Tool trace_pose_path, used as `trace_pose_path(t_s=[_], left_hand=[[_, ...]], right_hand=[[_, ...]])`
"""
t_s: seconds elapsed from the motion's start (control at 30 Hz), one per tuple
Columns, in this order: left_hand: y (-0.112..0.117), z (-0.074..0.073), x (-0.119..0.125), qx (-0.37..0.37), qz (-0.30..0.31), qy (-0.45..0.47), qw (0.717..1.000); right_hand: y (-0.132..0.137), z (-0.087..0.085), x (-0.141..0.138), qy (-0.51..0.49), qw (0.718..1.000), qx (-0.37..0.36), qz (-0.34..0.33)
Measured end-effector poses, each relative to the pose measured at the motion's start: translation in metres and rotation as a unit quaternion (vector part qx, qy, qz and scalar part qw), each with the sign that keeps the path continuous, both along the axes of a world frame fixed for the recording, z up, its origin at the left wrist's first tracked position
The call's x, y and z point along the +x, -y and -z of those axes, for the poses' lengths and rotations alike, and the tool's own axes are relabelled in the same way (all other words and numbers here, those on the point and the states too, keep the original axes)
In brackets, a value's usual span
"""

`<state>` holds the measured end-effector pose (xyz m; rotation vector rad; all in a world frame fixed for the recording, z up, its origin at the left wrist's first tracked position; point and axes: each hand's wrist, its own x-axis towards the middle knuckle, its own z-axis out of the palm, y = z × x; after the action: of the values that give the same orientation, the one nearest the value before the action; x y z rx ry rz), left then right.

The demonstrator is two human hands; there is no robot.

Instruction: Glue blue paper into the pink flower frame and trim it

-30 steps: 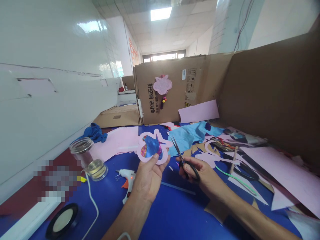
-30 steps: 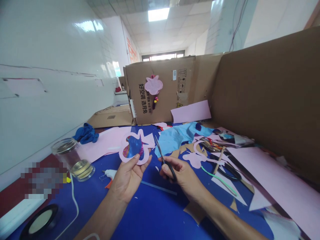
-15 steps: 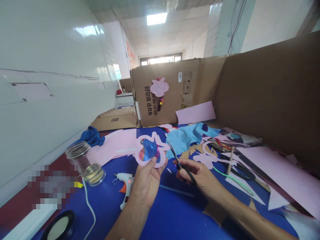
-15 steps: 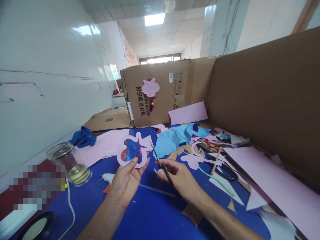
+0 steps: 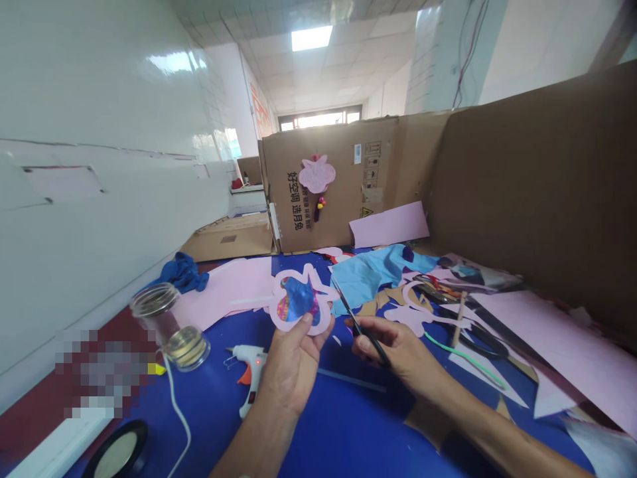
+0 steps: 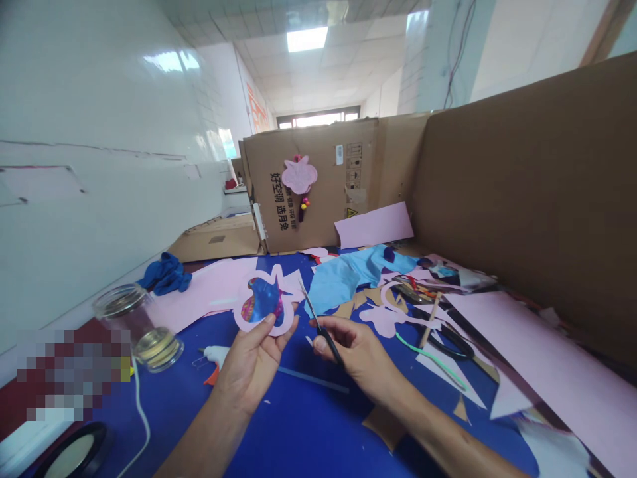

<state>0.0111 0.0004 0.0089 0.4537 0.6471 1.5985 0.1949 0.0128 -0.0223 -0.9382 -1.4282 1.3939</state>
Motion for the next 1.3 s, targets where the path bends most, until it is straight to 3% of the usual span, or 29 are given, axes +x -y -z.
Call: trace_pose_path(t_s=[1.3], left_hand=[[-0.0037, 0.0047, -0.0036, -0.004, 0.004, -0.010, 1.000]], right_hand=[[-0.0023, 0.0036, 0.0042, -0.011, 1.000, 0.000, -0.022]])
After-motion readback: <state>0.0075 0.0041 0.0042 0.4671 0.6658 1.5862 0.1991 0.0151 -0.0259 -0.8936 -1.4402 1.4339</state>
